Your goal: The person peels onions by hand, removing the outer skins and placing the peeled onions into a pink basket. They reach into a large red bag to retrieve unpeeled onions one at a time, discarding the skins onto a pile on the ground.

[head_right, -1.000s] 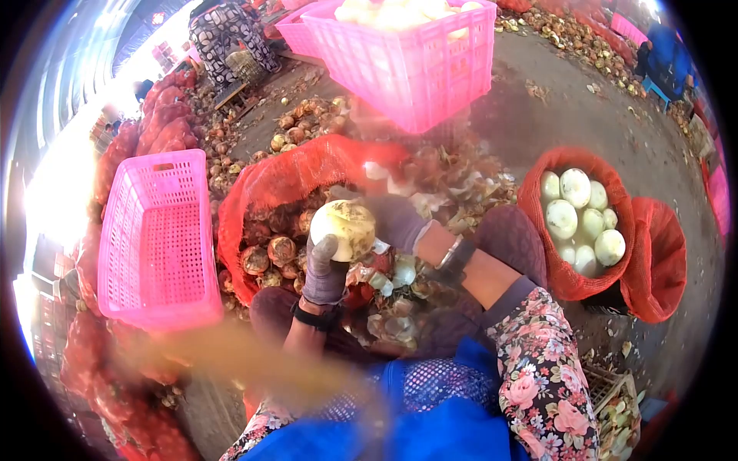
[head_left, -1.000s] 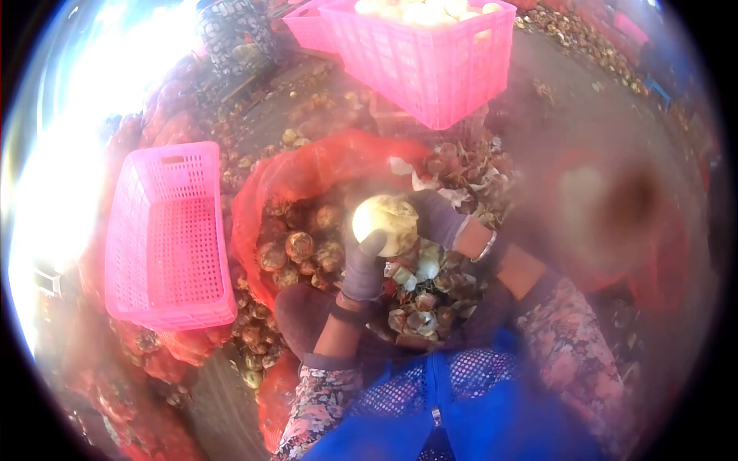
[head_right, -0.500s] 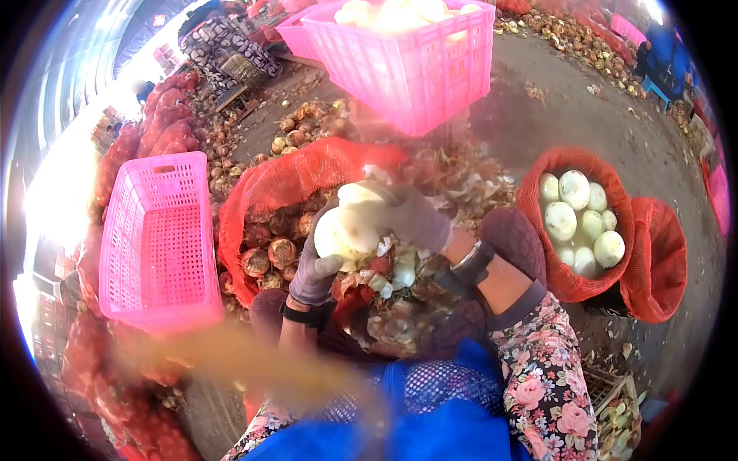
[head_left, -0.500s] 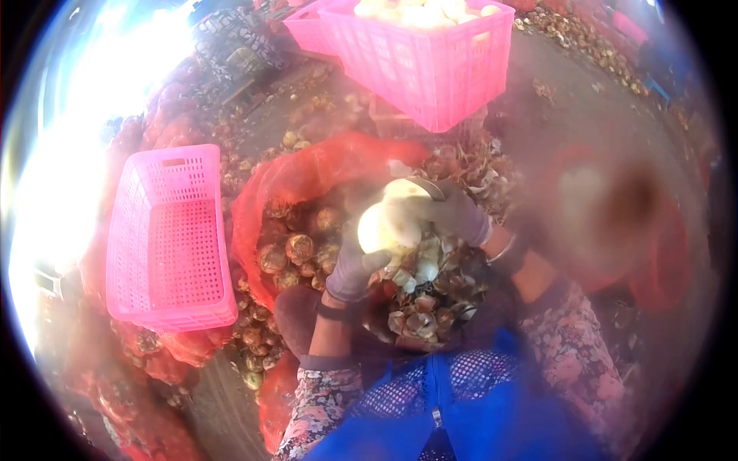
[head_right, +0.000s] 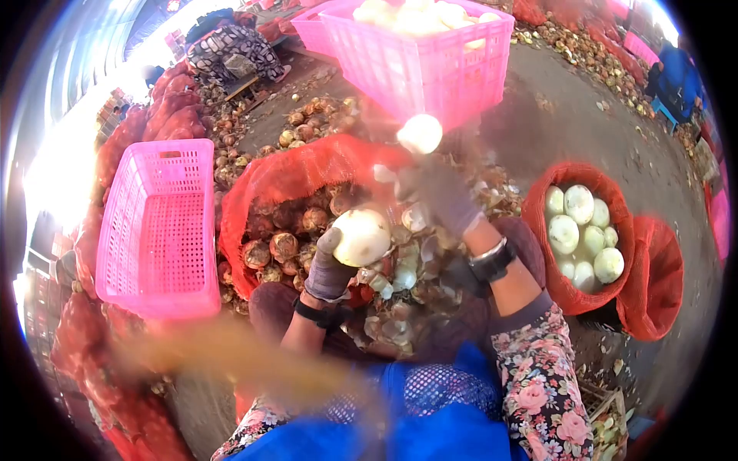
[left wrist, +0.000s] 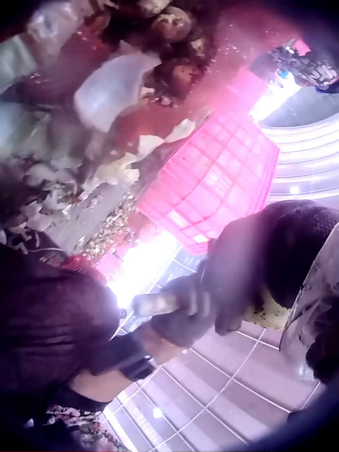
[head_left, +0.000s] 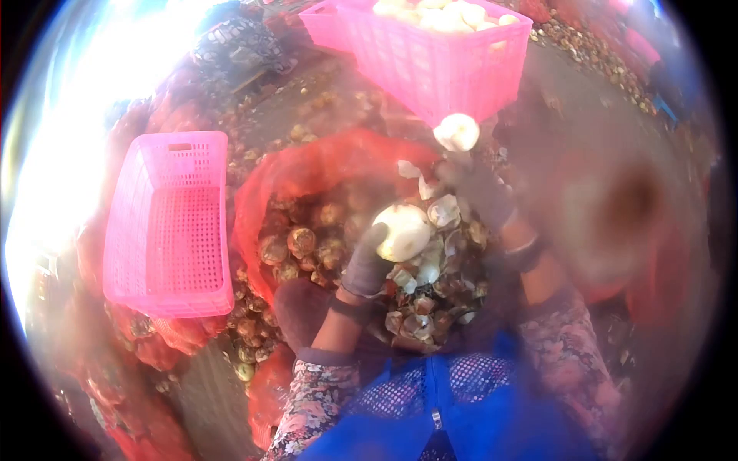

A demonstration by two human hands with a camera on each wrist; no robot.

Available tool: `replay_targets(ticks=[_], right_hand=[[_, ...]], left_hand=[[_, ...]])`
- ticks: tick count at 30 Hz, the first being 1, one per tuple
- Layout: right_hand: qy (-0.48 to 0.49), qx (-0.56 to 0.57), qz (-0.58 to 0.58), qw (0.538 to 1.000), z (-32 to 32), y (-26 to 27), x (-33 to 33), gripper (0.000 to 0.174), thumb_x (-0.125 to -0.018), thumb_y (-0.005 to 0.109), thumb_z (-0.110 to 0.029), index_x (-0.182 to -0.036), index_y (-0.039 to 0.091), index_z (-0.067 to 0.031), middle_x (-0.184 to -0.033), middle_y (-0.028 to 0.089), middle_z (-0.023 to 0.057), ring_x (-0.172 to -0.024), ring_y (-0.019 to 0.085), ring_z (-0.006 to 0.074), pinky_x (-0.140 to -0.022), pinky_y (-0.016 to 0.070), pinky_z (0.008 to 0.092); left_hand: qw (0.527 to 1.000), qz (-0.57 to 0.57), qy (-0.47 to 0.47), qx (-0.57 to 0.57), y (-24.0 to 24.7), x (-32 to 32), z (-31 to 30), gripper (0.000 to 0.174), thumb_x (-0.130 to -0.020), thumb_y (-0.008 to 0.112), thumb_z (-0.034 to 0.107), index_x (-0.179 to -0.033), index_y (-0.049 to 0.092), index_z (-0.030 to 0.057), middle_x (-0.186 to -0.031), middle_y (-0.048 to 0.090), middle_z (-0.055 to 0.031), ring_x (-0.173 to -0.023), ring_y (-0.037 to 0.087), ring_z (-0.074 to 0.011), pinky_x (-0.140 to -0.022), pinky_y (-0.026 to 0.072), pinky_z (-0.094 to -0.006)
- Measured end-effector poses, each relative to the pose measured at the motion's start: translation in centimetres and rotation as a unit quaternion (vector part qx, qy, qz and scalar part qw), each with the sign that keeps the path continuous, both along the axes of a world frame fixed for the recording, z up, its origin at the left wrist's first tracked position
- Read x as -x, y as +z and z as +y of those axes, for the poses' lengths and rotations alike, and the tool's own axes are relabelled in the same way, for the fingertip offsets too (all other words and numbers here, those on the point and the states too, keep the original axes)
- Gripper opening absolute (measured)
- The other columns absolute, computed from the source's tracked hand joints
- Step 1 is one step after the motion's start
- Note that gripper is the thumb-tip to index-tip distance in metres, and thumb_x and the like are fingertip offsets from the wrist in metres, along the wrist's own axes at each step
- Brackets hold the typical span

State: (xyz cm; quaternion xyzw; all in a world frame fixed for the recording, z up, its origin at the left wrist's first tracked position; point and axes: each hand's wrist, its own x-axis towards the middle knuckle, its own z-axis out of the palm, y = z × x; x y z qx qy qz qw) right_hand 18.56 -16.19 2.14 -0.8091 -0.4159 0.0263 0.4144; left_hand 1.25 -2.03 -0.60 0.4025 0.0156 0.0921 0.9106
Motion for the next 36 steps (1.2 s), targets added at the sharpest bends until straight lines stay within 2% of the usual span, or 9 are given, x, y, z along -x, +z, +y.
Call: replay_targets(ticks=[3, 5, 9, 13, 20, 26, 29, 30, 36], right_hand=[[0.04, -0.027, -0.024, 0.999, 0.0, -0.2, 2.6, 0.043, -0.092, 0.063, -0.023, -0.132, 0.057, -0.0105, -0.113, 0.067, 0.0152, -0.088, 0.069, 0.0285, -0.074, 0.057, 0.0387], [0.103, -0.088, 0.096, 0.986, 0.5, -0.1, 4.7, 0.048, -0.091, 0.064, -0.021, -0.138, 0.053, -0.0114, -0.119, 0.066, 0.0153, -0.099, 0.069, 0.031, -0.082, 0.0571, 0.0394], [0.124, -0.109, -0.005, 0.986, 1.6, -4.7, 5.8, 0.051, -0.094, 0.062, -0.008, -0.143, 0.05, -0.0108, -0.125, 0.067, 0.0081, -0.11, 0.065, 0.0173, -0.096, 0.0506, 0.0313], [0.104, -0.058, 0.009, 0.993, 1.8, -5.2, 5.7, 0.049, -0.095, 0.059, -0.006, -0.143, 0.051, -0.0104, -0.127, 0.066, 0.007, -0.113, 0.065, 0.0196, -0.097, 0.0503, 0.0308], [0.067, 0.0, 0.12, 0.99, 2.4, -3.2, 6.2, 0.045, -0.095, 0.058, -0.008, -0.14, 0.054, -0.0098, -0.127, 0.066, 0.0118, -0.103, 0.068, 0.0236, -0.09, 0.0528, 0.0343], [0.107, -0.029, -0.322, 0.94, 3.1, -7.8, 2.3, 0.056, -0.088, 0.065, -0.012, -0.141, 0.049, -0.0108, -0.106, 0.07, 0.0104, -0.091, 0.069, 0.0269, -0.079, 0.0552, 0.0365], [0.125, -0.129, 0.041, 0.983, 1.9, -5.8, 1.4, 0.055, -0.087, 0.066, -0.013, -0.14, 0.051, -0.01, -0.094, 0.069, 0.0069, -0.08, 0.068, 0.0202, -0.068, 0.0549, 0.0325], [0.084, 0.006, 0.358, 0.93, 0.4, -0.2, 3.4, 0.056, -0.089, 0.064, -0.013, -0.142, 0.049, -0.0089, -0.09, 0.066, 0.0029, -0.062, 0.062, 0.0116, -0.056, 0.0511, 0.027], [0.131, -0.028, 0.396, 0.908, -0.2, 1.3, 4.1, 0.06, -0.091, 0.065, -0.016, -0.146, 0.046, -0.0069, -0.092, 0.068, 0.0002, -0.049, 0.051, 0.0051, -0.044, 0.0418, 0.0215]], left_hand=[[0.994, 0.006, 0.078, -0.074, 0.1, 0.1, 0.7, 0.072, -0.083, 0.071, 0.05, -0.133, 0.053, 0.0013, -0.115, 0.065, -0.0102, -0.101, 0.066, -0.0188, -0.077, 0.0568, -0.0285], [0.981, -0.018, 0.135, -0.139, 1.4, 0.1, 0.4, 0.071, -0.083, 0.072, 0.047, -0.133, 0.053, 0.0013, -0.114, 0.066, -0.0101, -0.101, 0.066, -0.0197, -0.079, 0.0567, -0.0297], [0.946, -0.022, 0.197, -0.259, 0.9, 0.3, 0.4, 0.07, -0.081, 0.075, 0.042, -0.134, 0.053, 0.0012, -0.125, 0.059, -0.0096, -0.114, 0.059, -0.0206, -0.095, 0.05, -0.0336], [0.895, -0.003, 0.232, -0.381, 0.4, 0.4, 0.8, 0.087, -0.073, 0.084, 0.035, -0.143, 0.042, 0.0055, -0.128, 0.055, -0.0094, -0.116, 0.056, -0.0206, -0.099, 0.0491, -0.0354], [0.866, 0.002, 0.245, -0.435, -1.9, -0.3, 1.7, 0.082, -0.07, 0.086, 0.022, -0.137, 0.043, 0.0043, -0.123, 0.056, -0.0105, -0.113, 0.058, -0.0208, -0.097, 0.0502, -0.0367], [0.867, -0.032, 0.229, -0.442, -2.1, -0.2, 2.5, 0.08, -0.07, 0.086, 0.024, -0.134, 0.043, 0.0041, -0.12, 0.056, -0.0104, -0.112, 0.057, -0.0206, -0.096, 0.0505, -0.0366], [0.881, -0.058, 0.206, -0.422, -1.6, 0.1, 2.9, 0.081, -0.069, 0.087, 0.025, -0.134, 0.044, 0.0042, -0.12, 0.056, -0.0097, -0.113, 0.057, -0.0212, -0.098, 0.0493, -0.0376], [0.886, -0.052, 0.206, -0.413, -2.0, 0.0, 3.1, 0.081, -0.069, 0.087, 0.025, -0.134, 0.043, 0.0043, -0.121, 0.056, -0.0098, -0.114, 0.056, -0.0217, -0.099, 0.0487, -0.0381], [0.899, -0.034, 0.187, -0.395, -1.8, 0.1, 4.0, 0.093, -0.065, 0.09, 0.026, -0.139, 0.038, 0.0053, -0.129, 0.054, -0.0114, -0.124, 0.053, -0.0251, -0.105, 0.0459, -0.0412]])
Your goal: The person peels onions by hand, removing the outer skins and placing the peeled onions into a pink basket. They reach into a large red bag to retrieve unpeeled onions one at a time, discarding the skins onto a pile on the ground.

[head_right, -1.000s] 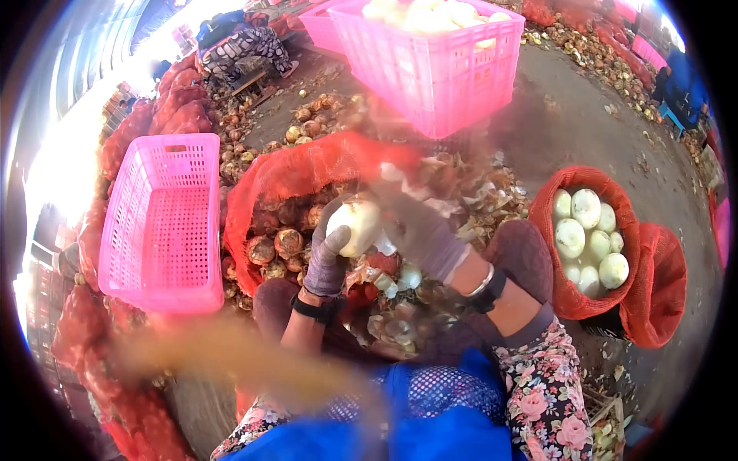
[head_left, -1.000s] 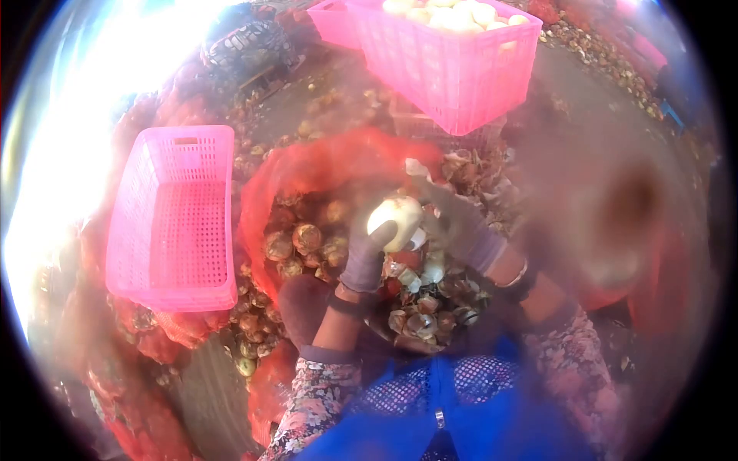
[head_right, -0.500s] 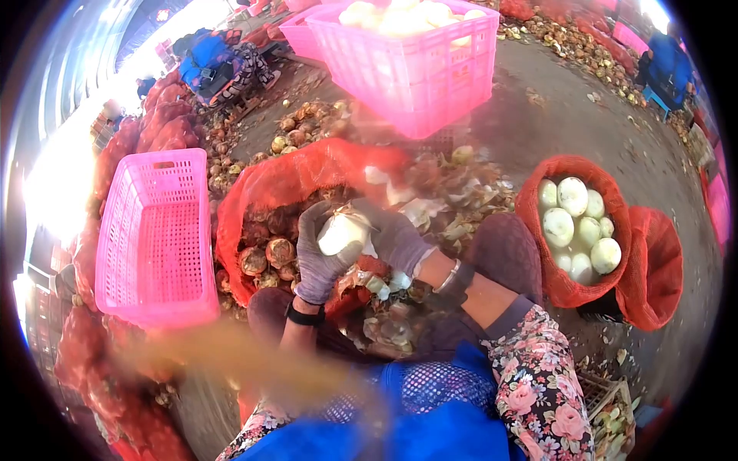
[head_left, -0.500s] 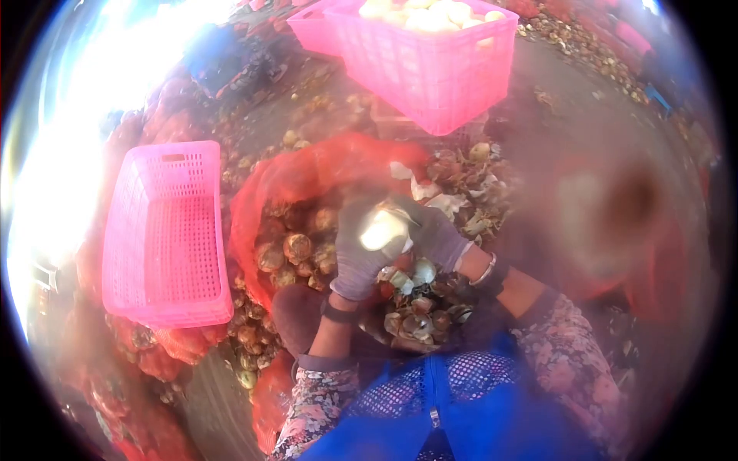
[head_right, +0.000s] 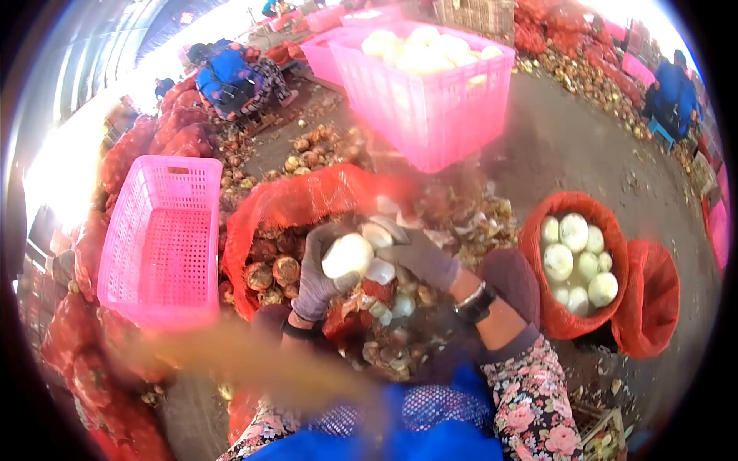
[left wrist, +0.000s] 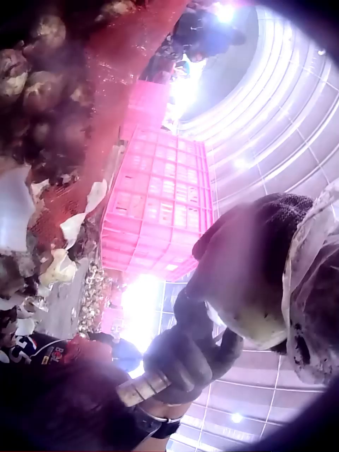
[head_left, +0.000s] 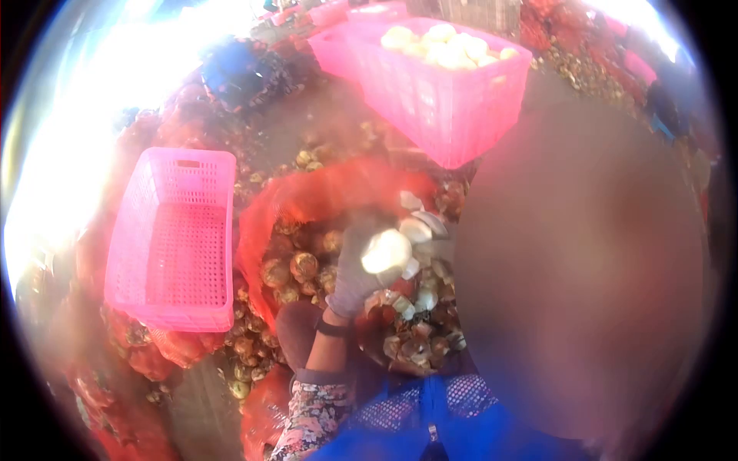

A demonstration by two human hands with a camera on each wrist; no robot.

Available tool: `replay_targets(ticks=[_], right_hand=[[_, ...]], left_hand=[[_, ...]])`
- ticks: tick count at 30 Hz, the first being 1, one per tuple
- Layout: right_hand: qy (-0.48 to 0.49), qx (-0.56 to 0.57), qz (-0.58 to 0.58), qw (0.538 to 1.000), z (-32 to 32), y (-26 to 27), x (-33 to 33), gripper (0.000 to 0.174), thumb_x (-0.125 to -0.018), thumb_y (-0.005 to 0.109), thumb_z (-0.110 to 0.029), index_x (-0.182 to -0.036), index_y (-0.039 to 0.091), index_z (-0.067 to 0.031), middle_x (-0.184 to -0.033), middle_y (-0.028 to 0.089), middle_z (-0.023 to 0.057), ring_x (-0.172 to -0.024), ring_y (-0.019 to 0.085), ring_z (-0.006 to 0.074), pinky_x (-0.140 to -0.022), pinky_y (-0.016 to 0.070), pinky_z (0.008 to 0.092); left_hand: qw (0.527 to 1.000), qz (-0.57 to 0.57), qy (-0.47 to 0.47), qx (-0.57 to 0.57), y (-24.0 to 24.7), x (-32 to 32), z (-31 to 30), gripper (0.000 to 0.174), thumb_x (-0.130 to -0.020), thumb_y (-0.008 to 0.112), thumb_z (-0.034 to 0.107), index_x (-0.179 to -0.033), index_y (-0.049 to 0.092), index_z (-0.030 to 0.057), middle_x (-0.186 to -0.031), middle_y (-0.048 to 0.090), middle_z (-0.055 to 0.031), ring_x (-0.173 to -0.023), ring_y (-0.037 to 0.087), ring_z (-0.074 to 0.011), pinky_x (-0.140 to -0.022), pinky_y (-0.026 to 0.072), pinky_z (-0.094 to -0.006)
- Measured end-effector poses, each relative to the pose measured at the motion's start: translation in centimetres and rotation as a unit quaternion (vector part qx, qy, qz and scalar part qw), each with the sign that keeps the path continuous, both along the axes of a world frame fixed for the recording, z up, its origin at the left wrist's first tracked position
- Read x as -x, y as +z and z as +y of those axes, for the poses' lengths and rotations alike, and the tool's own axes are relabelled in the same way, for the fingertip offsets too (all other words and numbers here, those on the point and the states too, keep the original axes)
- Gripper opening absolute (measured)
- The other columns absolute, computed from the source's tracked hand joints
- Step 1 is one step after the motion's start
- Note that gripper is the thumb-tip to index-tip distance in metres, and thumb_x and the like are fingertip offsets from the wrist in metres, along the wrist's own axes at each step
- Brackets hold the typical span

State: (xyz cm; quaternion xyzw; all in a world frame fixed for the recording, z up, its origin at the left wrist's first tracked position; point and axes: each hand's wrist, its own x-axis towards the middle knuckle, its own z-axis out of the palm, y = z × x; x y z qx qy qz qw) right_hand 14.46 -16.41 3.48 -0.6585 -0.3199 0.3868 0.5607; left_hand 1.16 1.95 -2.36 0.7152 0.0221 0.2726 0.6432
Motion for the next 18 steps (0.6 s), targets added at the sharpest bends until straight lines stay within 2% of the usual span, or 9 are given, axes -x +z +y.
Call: replay_targets(ticks=[3, 5, 7, 8, 9, 12, 15, 16, 18], right_hand=[[-0.019, -0.041, 0.042, 0.998, -0.1, -0.9, 0.4, 0.061, -0.091, 0.067, -0.017, -0.145, 0.046, -0.0029, -0.095, 0.071, -0.0009, -0.059, 0.056, 0.0054, -0.053, 0.0461, 0.022], [-0.086, -0.095, -0.102, 0.986, 1.2, -5.2, 0.1, 0.059, -0.09, 0.067, -0.015, -0.144, 0.047, -0.0046, -0.091, 0.071, 0.0008, -0.063, 0.058, 0.0073, -0.057, 0.0486, 0.0248], [-0.122, -0.123, -0.241, 0.955, 1.5, -5.6, 0.2, 0.054, -0.088, 0.068, -0.014, -0.139, 0.052, -0.0067, -0.087, 0.071, 0.0039, -0.065, 0.061, 0.0109, -0.06, 0.0507, 0.0284], [-0.124, -0.123, -0.309, 0.935, 1.1, -4.6, 0.6, 0.049, -0.088, 0.069, -0.013, -0.135, 0.056, -0.0079, -0.084, 0.07, 0.0062, -0.065, 0.063, 0.0135, -0.06, 0.0515, 0.0307], [-0.127, -0.124, -0.375, 0.91, 0.9, -3.8, 1.0, 0.044, -0.087, 0.069, -0.013, -0.13, 0.06, -0.009, -0.082, 0.07, 0.0086, -0.065, 0.065, 0.0162, -0.061, 0.0523, 0.0329], [-0.13, -0.127, -0.549, 0.816, 1.3, -3.0, 1.6, 0.027, -0.086, 0.071, -0.013, -0.112, 0.07, -0.0111, -0.079, 0.067, 0.0146, -0.067, 0.068, 0.0238, -0.061, 0.0525, 0.0358], [-0.033, 0.07, -0.52, 0.851, 1.1, -2.3, 2.2, 0.015, -0.085, 0.071, -0.014, -0.099, 0.074, -0.011, -0.08, 0.068, 0.0146, -0.07, 0.069, 0.0292, -0.062, 0.0534, 0.038], [-0.118, -0.111, -0.48, 0.862, 1.0, -2.2, 2.2, 0.018, -0.084, 0.072, -0.016, -0.101, 0.073, -0.0113, -0.079, 0.069, 0.0125, -0.068, 0.069, 0.027, -0.064, 0.055, 0.0378], [-0.154, -0.122, -0.282, 0.939, 1.4, -2.3, 1.4, 0.021, -0.084, 0.072, -0.016, -0.104, 0.074, -0.0104, -0.087, 0.071, 0.0128, -0.075, 0.071, 0.0255, -0.069, 0.0565, 0.0368]], left_hand=[[0.999, 0.003, -0.03, -0.029, -1.4, -0.1, 0.4, 0.103, -0.061, 0.094, 0.028, -0.142, 0.035, 0.0056, -0.13, 0.053, -0.0125, -0.124, 0.053, -0.0261, -0.106, 0.0452, -0.0423], [0.996, -0.005, -0.045, 0.072, 0.2, 0.3, -0.6, 0.097, -0.065, 0.091, 0.032, -0.141, 0.038, 0.0059, -0.131, 0.054, -0.0152, -0.122, 0.055, -0.0281, -0.104, 0.0473, -0.0429], [0.979, -0.041, -0.045, 0.196, 1.1, 0.2, -1.9, 0.091, -0.069, 0.088, 0.035, -0.14, 0.04, 0.0058, -0.131, 0.055, -0.0169, -0.121, 0.056, -0.0291, -0.103, 0.0487, -0.0431], [0.979, -0.063, -0.035, 0.192, 1.3, -0.2, -2.1, 0.079, -0.077, 0.081, 0.037, -0.139, 0.043, 0.0051, -0.131, 0.056, -0.0187, -0.12, 0.058, -0.03, -0.101, 0.0502, -0.0436], [0.954, -0.078, -0.058, 0.284, 2.2, 0.0, -3.2, 0.074, -0.081, 0.077, 0.036, -0.138, 0.043, 0.0032, -0.131, 0.056, -0.0184, -0.119, 0.058, -0.0291, -0.101, 0.0504, -0.0439], [0.948, -0.072, -0.021, 0.31, 0.9, -1.3, -3.7, 0.072, -0.084, 0.074, 0.036, -0.139, 0.044, 0.0007, -0.131, 0.056, -0.0177, -0.118, 0.059, -0.0282, -0.099, 0.0516, -0.0419], [0.943, -0.049, -0.023, 0.328, 1.2, -1.2, -3.7, 0.07, -0.085, 0.073, 0.038, -0.137, 0.046, 0.0003, -0.13, 0.057, -0.0166, -0.117, 0.06, -0.0271, -0.097, 0.0524, -0.0395], [0.932, -0.048, -0.054, 0.354, 1.6, -0.9, -3.4, 0.07, -0.085, 0.073, 0.038, -0.137, 0.047, 0.0004, -0.129, 0.058, -0.0159, -0.115, 0.06, -0.0264, -0.096, 0.0527, -0.0383], [0.912, -0.036, -0.134, 0.386, 1.0, -0.8, -2.4, 0.071, -0.083, 0.074, 0.044, -0.135, 0.05, 0.0015, -0.124, 0.06, -0.0122, -0.11, 0.062, -0.0224, -0.091, 0.0539, -0.0341]])
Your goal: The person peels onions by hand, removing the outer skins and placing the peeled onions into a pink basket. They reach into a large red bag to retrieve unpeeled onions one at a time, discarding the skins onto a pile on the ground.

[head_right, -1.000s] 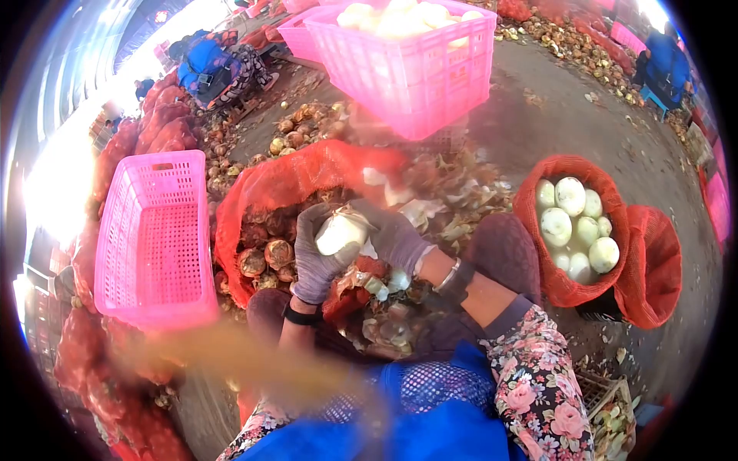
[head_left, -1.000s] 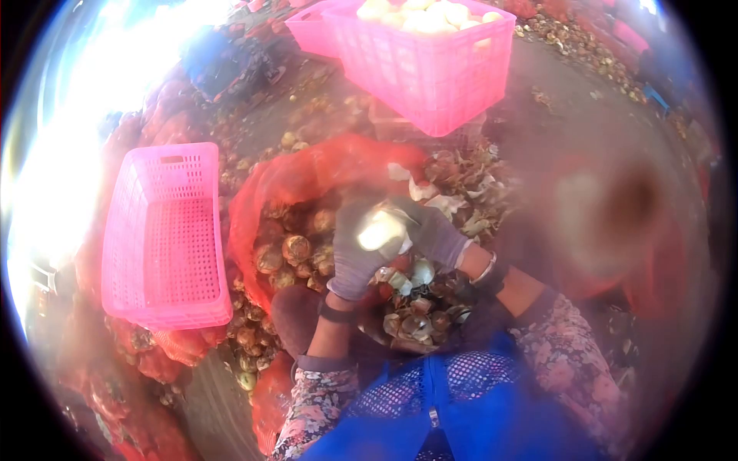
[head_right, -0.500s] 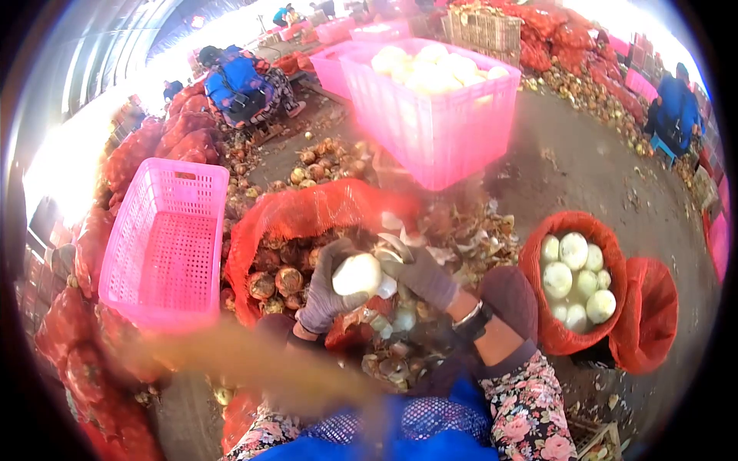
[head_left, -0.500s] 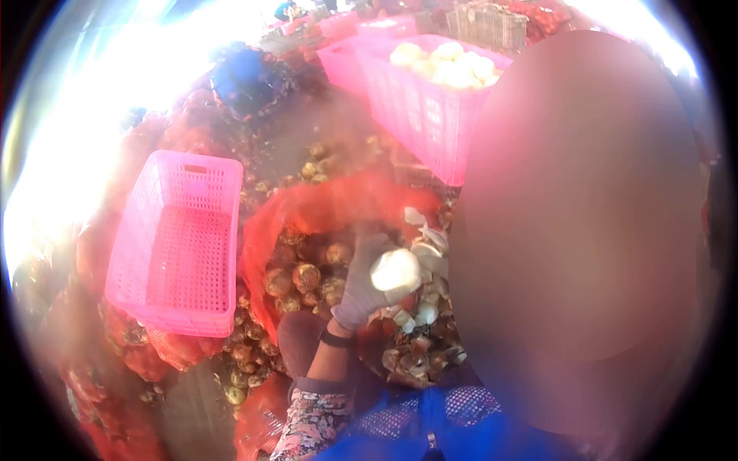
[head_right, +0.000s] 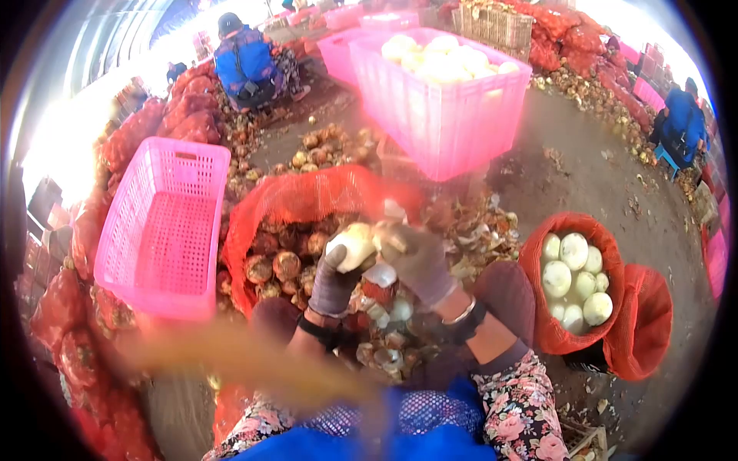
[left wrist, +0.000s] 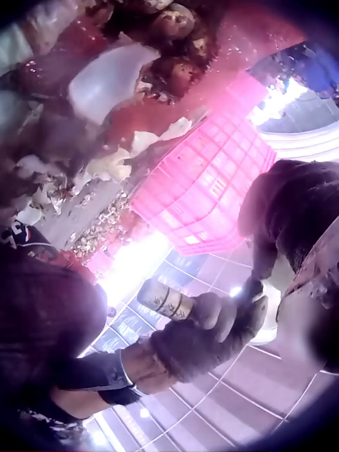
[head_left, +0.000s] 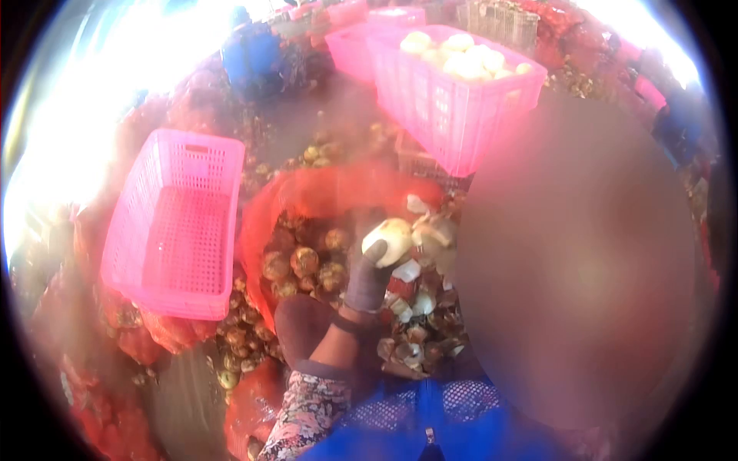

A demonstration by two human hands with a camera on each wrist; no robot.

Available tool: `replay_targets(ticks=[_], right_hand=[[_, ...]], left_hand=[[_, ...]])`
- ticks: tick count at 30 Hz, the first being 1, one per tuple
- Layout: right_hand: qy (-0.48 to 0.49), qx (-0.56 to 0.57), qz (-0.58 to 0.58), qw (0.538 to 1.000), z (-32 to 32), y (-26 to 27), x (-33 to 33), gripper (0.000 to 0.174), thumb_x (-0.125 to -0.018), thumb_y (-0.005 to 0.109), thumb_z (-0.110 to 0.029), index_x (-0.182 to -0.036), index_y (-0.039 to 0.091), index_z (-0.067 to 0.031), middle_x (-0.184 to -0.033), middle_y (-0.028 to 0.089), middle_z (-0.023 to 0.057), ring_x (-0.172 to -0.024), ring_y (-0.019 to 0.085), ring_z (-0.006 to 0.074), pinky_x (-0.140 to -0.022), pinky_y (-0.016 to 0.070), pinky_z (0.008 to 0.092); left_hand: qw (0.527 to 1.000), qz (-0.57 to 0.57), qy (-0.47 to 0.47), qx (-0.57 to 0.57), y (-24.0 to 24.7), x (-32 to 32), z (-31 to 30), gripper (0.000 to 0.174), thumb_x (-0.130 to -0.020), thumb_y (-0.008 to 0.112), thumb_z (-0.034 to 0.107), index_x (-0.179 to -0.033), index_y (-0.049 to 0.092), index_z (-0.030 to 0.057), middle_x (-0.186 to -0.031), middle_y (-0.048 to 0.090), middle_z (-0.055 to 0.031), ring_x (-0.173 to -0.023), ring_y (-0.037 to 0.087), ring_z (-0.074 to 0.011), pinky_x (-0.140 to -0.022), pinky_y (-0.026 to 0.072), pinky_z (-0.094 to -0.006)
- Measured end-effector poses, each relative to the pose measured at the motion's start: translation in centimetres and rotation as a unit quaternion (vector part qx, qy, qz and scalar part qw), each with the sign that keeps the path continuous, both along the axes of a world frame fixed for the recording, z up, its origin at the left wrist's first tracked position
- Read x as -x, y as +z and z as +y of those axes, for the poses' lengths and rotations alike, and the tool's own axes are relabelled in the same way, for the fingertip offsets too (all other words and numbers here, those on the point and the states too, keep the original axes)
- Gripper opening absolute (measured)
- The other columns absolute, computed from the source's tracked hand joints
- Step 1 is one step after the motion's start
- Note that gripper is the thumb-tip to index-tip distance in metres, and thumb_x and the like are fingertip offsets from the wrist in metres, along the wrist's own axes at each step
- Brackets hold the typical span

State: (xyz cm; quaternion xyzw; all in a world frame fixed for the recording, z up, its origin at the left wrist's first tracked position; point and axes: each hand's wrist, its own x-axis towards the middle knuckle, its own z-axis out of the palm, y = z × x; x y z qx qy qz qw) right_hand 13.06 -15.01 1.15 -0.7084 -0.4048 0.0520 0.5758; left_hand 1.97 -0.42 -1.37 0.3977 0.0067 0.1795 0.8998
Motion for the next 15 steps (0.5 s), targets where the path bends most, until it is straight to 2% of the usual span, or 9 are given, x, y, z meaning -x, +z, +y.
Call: replay_targets(ticks=[2, 3, 5, 7, 9, 10, 13, 15], right_hand=[[-0.058, 0.005, -0.092, 0.994, 0.3, 0.4, -1.6, 0.026, -0.085, 0.071, -0.016, -0.111, 0.072, -0.0095, -0.097, 0.072, 0.0136, -0.083, 0.072, 0.0239, -0.075, 0.0572, 0.0353], [-0.114, 0.026, -0.29, 0.95, 0.1, 1.2, -3.1, 0.031, -0.085, 0.07, -0.016, -0.116, 0.071, -0.009, -0.103, 0.072, 0.0143, -0.088, 0.072, 0.0232, -0.078, 0.0572, 0.0343], [-0.133, 0.051, -0.357, 0.923, -0.9, 0.9, -5.2, 0.04, -0.086, 0.069, -0.015, -0.125, 0.066, -0.0089, -0.114, 0.07, 0.0155, -0.095, 0.071, 0.023, -0.082, 0.0569, 0.0331], [-0.069, 0.063, -0.106, 0.99, -1.4, -1.4, -7.6, 0.05, -0.085, 0.068, -0.014, -0.134, 0.06, -0.0097, -0.122, 0.067, 0.0165, -0.099, 0.07, 0.0241, -0.084, 0.0564, 0.0328], [-0.087, 0.098, -0.111, 0.985, -1.0, -1.0, -5.9, 0.06, -0.085, 0.067, -0.014, -0.143, 0.051, -0.0141, -0.123, 0.064, 0.018, -0.098, 0.07, 0.0287, -0.084, 0.0567, 0.0374], [-0.056, 0.11, -0.124, 0.984, -1.1, 0.1, -4.3, 0.06, -0.085, 0.067, -0.014, -0.143, 0.05, -0.0149, -0.123, 0.064, 0.0184, -0.099, 0.069, 0.0299, -0.084, 0.0563, 0.0388], [-0.013, 0.133, -0.164, 0.977, -0.3, 0.5, 0.1, 0.06, -0.087, 0.067, -0.014, -0.144, 0.047, -0.0167, -0.123, 0.063, 0.0184, -0.101, 0.068, 0.0317, -0.082, 0.0558, 0.0406], [0.0, 0.098, -0.179, 0.979, 0.5, -0.8, 0.7, 0.06, -0.088, 0.066, -0.014, -0.144, 0.045, -0.0176, -0.122, 0.063, 0.0175, -0.099, 0.068, 0.0324, -0.079, 0.0557, 0.0407]], left_hand=[[0.999, 0.022, 0.016, 0.027, -1.0, 0.1, -0.1, 0.078, -0.08, 0.075, 0.05, -0.136, 0.049, 0.0023, -0.123, 0.06, -0.01, -0.107, 0.063, -0.0202, -0.088, 0.0545, -0.032], [0.999, 0.022, 0.022, 0.037, -0.7, 0.3, -0.1, 0.08, -0.079, 0.075, 0.051, -0.136, 0.049, 0.0025, -0.124, 0.06, -0.01, -0.107, 0.063, -0.0203, -0.088, 0.0546, -0.0321], [0.999, -0.004, 0.019, 0.047, -0.1, 0.9, -0.3, 0.077, -0.08, 0.074, 0.047, -0.137, 0.049, 0.0015, -0.123, 0.061, -0.0107, -0.109, 0.062, -0.021, -0.091, 0.054, -0.034], [0.998, -0.022, 0.044, 0.027, -0.1, 0.5, -0.2, 0.069, -0.084, 0.071, 0.041, -0.136, 0.05, 0.0003, -0.12, 0.062, -0.0117, -0.106, 0.064, -0.0208, -0.092, 0.0535, -0.0355], [0.993, -0.012, 0.107, -0.044, 0.7, 0.3, -0.7, 0.066, -0.083, 0.074, 0.036, -0.134, 0.051, 0.0012, -0.12, 0.062, -0.0114, -0.106, 0.063, -0.0205, -0.092, 0.0534, -0.035], [0.987, -0.005, 0.138, -0.079, 1.0, 0.2, -0.9, 0.065, -0.082, 0.075, 0.034, -0.133, 0.051, 0.0017, -0.12, 0.061, -0.0113, -0.105, 0.063, -0.0204, -0.092, 0.0534, -0.0347], [0.981, 0.046, 0.137, -0.133, 0.8, 0.2, -0.7, 0.078, -0.074, 0.085, 0.029, -0.137, 0.047, 0.0047, -0.126, 0.059, -0.0112, -0.118, 0.059, -0.0238, -0.099, 0.0517, -0.0387], [0.971, 0.041, 0.159, -0.175, 0.7, 0.0, -0.8, 0.08, -0.072, 0.088, 0.025, -0.137, 0.046, 0.0047, -0.127, 0.058, -0.0108, -0.117, 0.058, -0.0229, -0.1, 0.0514, -0.0381]])
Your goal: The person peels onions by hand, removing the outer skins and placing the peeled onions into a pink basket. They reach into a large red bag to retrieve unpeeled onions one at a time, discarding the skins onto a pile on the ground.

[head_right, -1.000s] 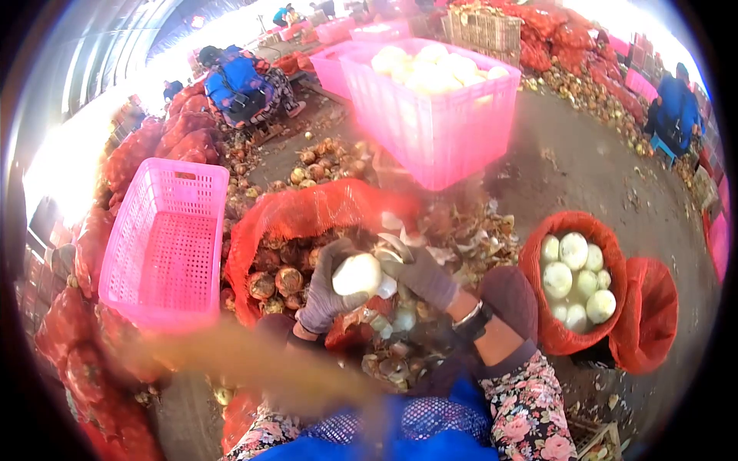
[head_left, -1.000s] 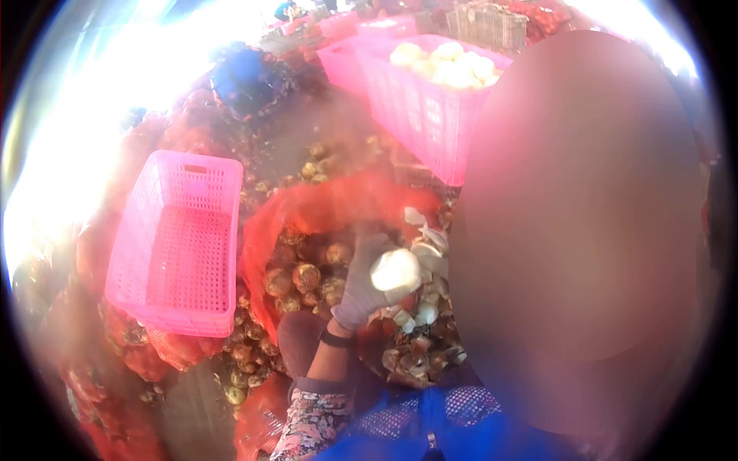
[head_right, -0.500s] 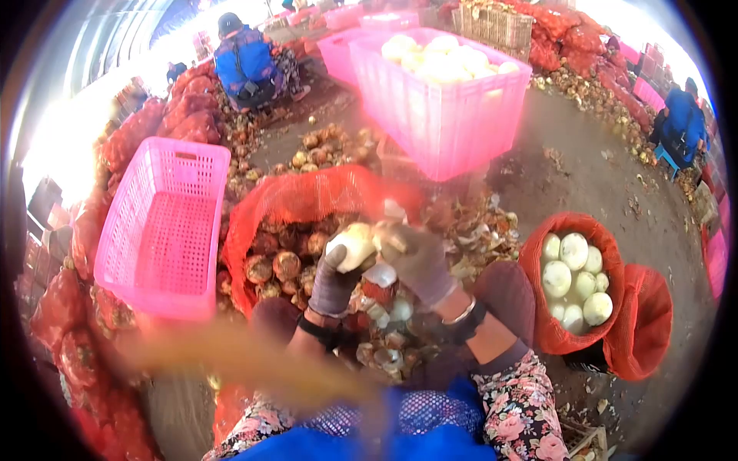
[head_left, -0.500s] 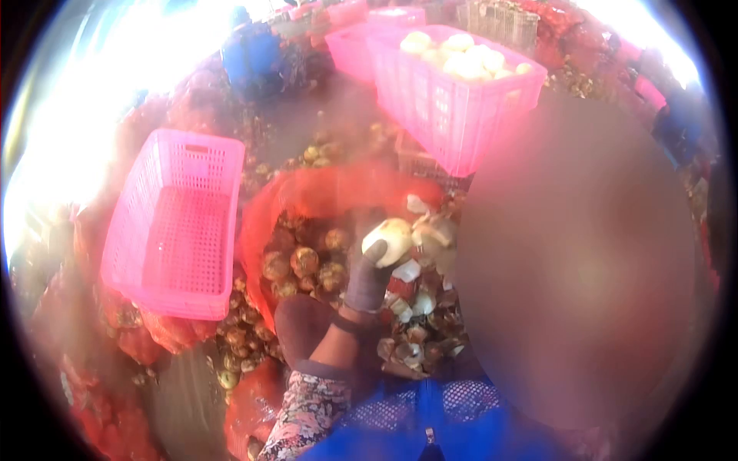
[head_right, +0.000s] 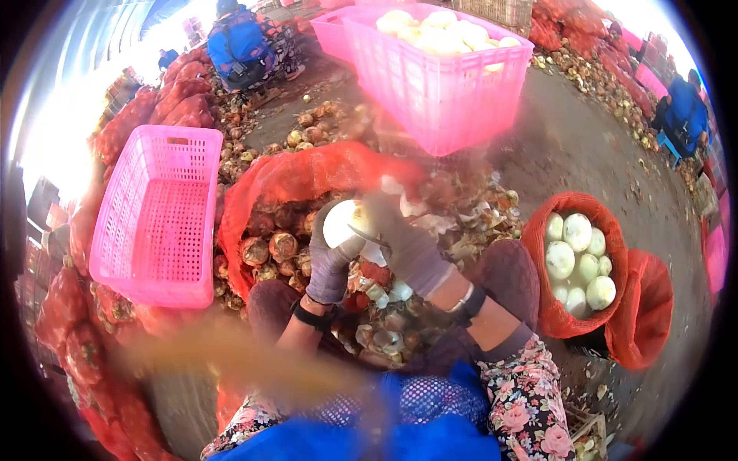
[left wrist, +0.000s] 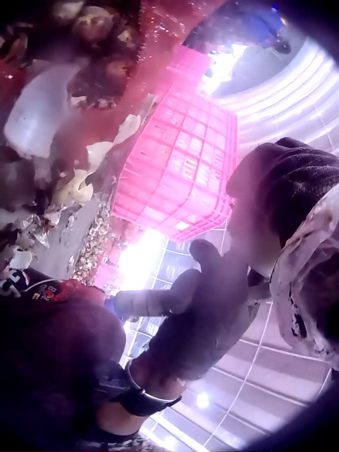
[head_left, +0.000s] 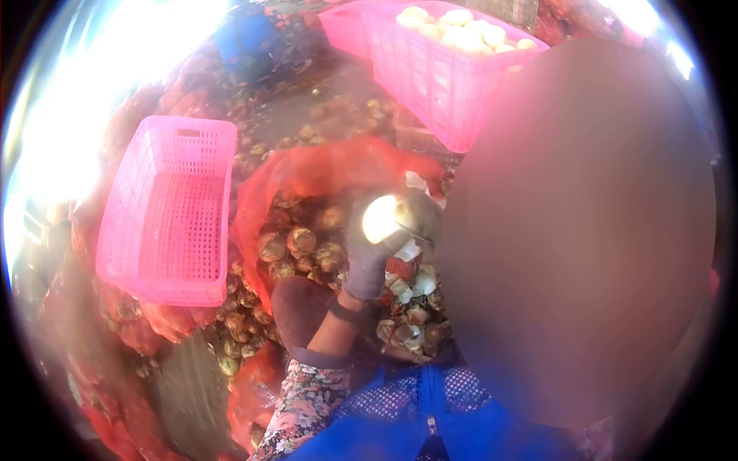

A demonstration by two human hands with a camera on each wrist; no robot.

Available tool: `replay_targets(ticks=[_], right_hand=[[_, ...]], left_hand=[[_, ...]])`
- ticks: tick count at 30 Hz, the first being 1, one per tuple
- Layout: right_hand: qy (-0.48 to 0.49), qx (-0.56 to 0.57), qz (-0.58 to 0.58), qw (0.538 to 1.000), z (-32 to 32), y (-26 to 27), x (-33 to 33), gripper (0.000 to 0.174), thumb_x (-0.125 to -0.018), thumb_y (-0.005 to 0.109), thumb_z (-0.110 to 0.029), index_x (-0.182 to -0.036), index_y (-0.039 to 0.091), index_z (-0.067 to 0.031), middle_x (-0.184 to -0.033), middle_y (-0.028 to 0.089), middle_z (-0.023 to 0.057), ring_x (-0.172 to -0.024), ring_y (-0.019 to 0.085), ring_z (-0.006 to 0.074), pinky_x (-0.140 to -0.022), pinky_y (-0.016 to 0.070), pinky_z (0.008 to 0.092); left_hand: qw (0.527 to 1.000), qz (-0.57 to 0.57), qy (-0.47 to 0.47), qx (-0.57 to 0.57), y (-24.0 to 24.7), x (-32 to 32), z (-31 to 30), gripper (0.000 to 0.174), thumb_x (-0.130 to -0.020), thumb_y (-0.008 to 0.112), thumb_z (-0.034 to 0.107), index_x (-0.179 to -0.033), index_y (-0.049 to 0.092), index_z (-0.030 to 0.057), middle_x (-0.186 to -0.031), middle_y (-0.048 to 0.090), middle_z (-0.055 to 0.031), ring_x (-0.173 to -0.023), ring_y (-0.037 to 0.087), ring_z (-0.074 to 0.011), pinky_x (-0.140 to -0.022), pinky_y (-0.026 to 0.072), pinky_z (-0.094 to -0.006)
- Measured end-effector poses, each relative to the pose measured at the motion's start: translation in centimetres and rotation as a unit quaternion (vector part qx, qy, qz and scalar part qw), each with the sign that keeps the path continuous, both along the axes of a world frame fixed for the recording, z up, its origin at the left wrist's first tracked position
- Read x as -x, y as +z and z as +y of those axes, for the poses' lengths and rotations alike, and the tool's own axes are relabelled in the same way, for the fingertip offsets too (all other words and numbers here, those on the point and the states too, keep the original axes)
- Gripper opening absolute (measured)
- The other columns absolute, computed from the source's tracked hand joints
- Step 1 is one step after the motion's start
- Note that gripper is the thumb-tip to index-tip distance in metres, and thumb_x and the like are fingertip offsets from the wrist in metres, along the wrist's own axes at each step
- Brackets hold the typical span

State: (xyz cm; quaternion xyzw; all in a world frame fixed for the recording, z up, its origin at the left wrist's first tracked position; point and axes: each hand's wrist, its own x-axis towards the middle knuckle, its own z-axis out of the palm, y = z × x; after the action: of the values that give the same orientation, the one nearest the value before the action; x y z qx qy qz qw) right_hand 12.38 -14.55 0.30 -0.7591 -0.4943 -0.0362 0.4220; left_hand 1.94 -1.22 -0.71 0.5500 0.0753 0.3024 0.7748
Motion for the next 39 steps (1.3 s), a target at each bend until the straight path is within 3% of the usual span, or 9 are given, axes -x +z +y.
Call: replay_targets(ticks=[5, 11, 14, 15, 26, 29, 31, 35, 39], right_hand=[[-0.005, -0.035, -0.047, 0.998, 1.5, -2.2, -0.8, 0.049, -0.094, 0.058, -0.011, -0.142, 0.048, -0.0187, -0.121, 0.065, 0.0141, -0.091, 0.071, 0.0307, -0.072, 0.0567, 0.039], [0.005, 0.125, 0.297, 0.946, 1.1, -1.4, -1.7, 0.038, -0.097, 0.056, -0.02, -0.134, 0.056, -0.0122, -0.109, 0.069, 0.0164, -0.081, 0.072, 0.0263, -0.068, 0.0573, 0.0365], [0.017, 0.025, -0.009, 1.0, 1.4, -2.7, -2.7, 0.042, -0.096, 0.06, -0.022, -0.135, 0.053, -0.0078, -0.088, 0.07, 0.0132, -0.066, 0.069, 0.0219, -0.063, 0.0567, 0.0335], [0.028, 0.014, 0.084, 0.996, 1.0, -2.1, -2.7, 0.046, -0.095, 0.059, -0.018, -0.138, 0.049, -0.008, -0.087, 0.069, 0.0105, -0.063, 0.067, 0.0187, -0.059, 0.0559, 0.0307], [0.183, -0.064, 0.632, 0.75, -1.7, 1.9, -2.7, 0.054, -0.089, 0.065, -0.014, -0.14, 0.048, -0.0072, -0.082, 0.062, 0.0028, -0.06, 0.057, 0.0043, -0.049, 0.0438, 0.0181], [0.07, -0.183, 0.491, 0.849, -0.1, -0.2, -2.0, 0.046, -0.09, 0.064, -0.011, -0.133, 0.052, -0.0005, -0.075, 0.064, 0.0042, -0.049, 0.058, 0.0075, -0.04, 0.0441, 0.0214], [0.036, -0.224, 0.489, 0.842, 0.3, -1.2, -2.9, 0.038, -0.09, 0.065, -0.009, -0.125, 0.057, 0.0015, -0.078, 0.066, 0.0061, -0.047, 0.059, 0.0091, -0.038, 0.045, 0.0226], [0.026, -0.269, 0.523, 0.808, 1.6, -4.7, -6.4, 0.031, -0.087, 0.067, -0.004, -0.116, 0.06, 0.0028, -0.091, 0.068, 0.008, -0.052, 0.058, 0.0086, -0.045, 0.048, 0.022], [-0.012, -0.302, 0.432, 0.85, 1.0, -1.0, -3.2, 0.041, -0.086, 0.067, -0.004, -0.125, 0.057, 0.0021, -0.095, 0.067, 0.0069, -0.053, 0.057, 0.0069, -0.047, 0.0477, 0.0208]], left_hand=[[0.985, 0.007, 0.093, -0.143, -0.9, 0.0, -0.5, 0.086, -0.066, 0.092, 0.019, -0.137, 0.044, 0.0035, -0.126, 0.059, -0.0098, -0.116, 0.059, -0.021, -0.1, 0.0516, -0.0364], [0.983, 0.034, 0.08, -0.161, -1.2, 0.1, 0.1, 0.081, -0.067, 0.09, 0.021, -0.134, 0.047, 0.0022, -0.125, 0.06, -0.0106, -0.114, 0.06, -0.022, -0.098, 0.0526, -0.0365], [0.992, 0.043, 0.029, -0.118, 0.2, 0.6, 0.2, 0.082, -0.068, 0.088, 0.027, -0.135, 0.048, 0.0025, -0.124, 0.059, -0.0115, -0.112, 0.061, -0.0239, -0.097, 0.0534, -0.0375], [0.994, 0.043, 0.009, -0.103, 0.2, 0.8, 0.3, 0.083, -0.068, 0.087, 0.03, -0.135, 0.047, 0.0025, -0.124, 0.059, -0.0119, -0.112, 0.061, -0.0247, -0.096, 0.0541, -0.0385], [0.999, -0.025, -0.04, 0.018, 0.5, 0.5, 0.5, 0.079, -0.081, 0.071, 0.055, -0.133, 0.049, -0.0001, -0.117, 0.062, -0.0124, -0.105, 0.064, -0.0232, -0.091, 0.0539, -0.037], [0.977, -0.016, -0.129, 0.171, -1.1, 0.6, 1.7, 0.065, -0.086, 0.071, 0.041, -0.131, 0.05, -0.0003, -0.117, 0.063, -0.0125, -0.105, 0.064, -0.0227, -0.09, 0.0538, -0.0381], [0.992, 0.059, -0.031, -0.103, -1.9, 0.2, 1.7, 0.075, -0.088, 0.064, 0.058, -0.137, 0.047, 0.0043, -0.127, 0.057, -0.0152, -0.108, 0.063, -0.0299, -0.085, 0.0584, -0.0388], [0.959, 0.094, 0.047, -0.263, -3.6, -0.3, 2.1, 0.077, -0.09, 0.059, 0.065, -0.14, 0.046, 0.008, -0.134, 0.055, -0.0166, -0.113, 0.061, -0.0353, -0.083, 0.0613, -0.0388], [0.99, 0.006, -0.099, 0.097, -2.7, -0.9, 1.2, 0.074, -0.09, 0.059, 0.064, -0.138, 0.049, 0.0091, -0.134, 0.057, -0.0136, -0.121, 0.057, -0.0323, -0.098, 0.0527, -0.0499]])
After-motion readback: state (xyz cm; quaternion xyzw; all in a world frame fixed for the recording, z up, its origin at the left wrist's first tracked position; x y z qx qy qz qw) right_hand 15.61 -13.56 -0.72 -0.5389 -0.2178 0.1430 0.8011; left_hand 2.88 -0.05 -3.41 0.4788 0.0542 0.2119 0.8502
